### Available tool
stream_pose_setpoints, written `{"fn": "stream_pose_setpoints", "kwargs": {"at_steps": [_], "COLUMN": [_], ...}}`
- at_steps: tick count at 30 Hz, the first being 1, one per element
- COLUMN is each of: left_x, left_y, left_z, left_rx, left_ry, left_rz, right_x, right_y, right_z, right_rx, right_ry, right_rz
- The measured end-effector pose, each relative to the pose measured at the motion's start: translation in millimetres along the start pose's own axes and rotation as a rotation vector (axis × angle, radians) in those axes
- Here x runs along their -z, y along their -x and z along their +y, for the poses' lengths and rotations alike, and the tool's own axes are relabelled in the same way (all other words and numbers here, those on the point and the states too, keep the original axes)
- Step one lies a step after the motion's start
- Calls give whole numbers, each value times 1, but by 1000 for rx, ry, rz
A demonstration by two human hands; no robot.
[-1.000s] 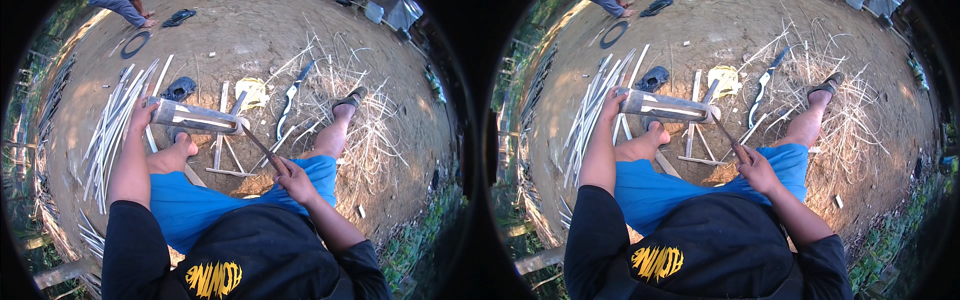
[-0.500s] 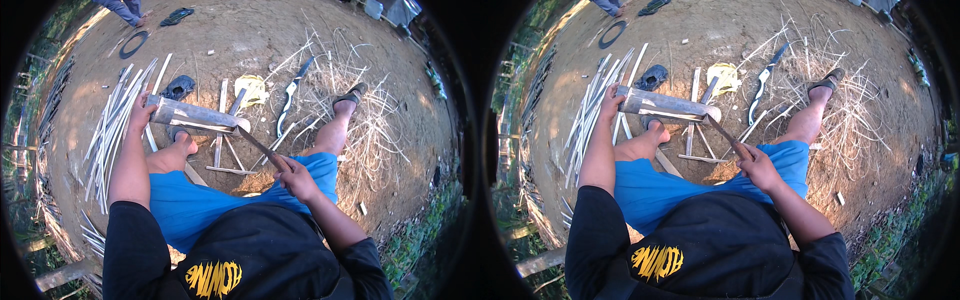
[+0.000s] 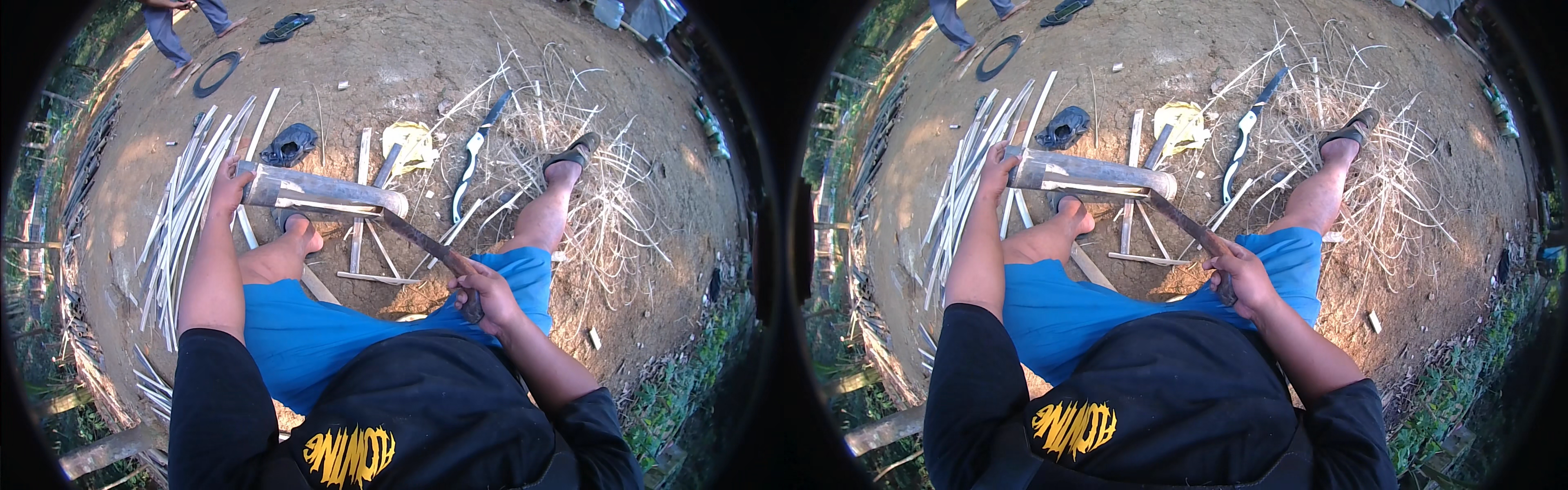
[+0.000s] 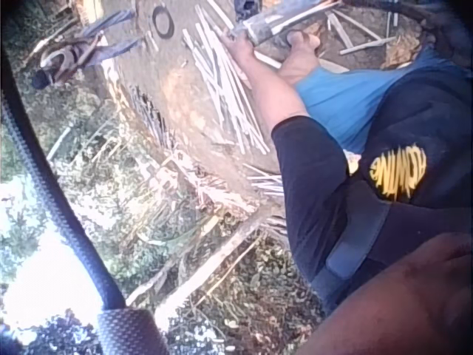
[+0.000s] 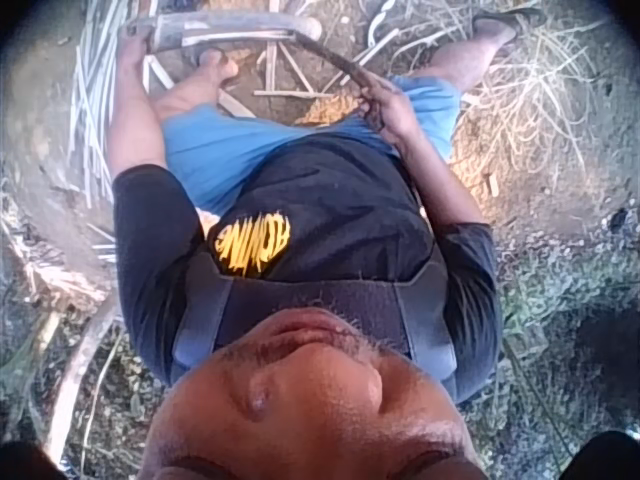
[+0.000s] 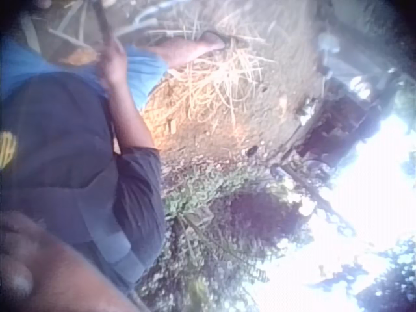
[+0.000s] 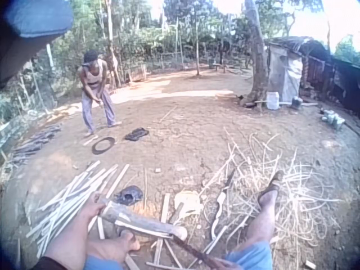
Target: The person carves a longitudinal opening in a bamboo tube using a large knife and then scrapes the interior edges of the opening with a curved blade.
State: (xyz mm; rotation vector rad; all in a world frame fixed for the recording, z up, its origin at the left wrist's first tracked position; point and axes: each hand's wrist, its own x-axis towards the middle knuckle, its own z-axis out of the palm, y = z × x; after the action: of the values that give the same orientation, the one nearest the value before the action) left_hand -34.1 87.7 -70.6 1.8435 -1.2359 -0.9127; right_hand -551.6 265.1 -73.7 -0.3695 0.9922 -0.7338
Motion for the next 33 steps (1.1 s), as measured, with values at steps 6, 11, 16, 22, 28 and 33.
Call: {"fn": "stream_pose_setpoints", "kwargs": {"at_steps": [6,11,16,22,28,33], "left_x": [1,-2,2,-2,10,-15], "left_y": [0,2,1,-1,-13,-2], "left_z": [0,3,1,4,-20,-5], "left_rx": [-27,-50,-46,-21,-65,-162], "left_ry": [-12,-35,-13,-6,-73,-200], "left_rz": [40,70,65,48,132,159], "right_x": [-1,-1,0,0,1,13], "right_y": [-2,-2,-1,0,-2,-7], "right_z": [0,-1,-1,-7,-16,-26], "right_rx": [-13,-29,-37,-57,-91,-103], "right_ry": [-48,-116,-160,-187,-186,-108], "right_rz": [-3,0,-3,30,-5,-11]}}
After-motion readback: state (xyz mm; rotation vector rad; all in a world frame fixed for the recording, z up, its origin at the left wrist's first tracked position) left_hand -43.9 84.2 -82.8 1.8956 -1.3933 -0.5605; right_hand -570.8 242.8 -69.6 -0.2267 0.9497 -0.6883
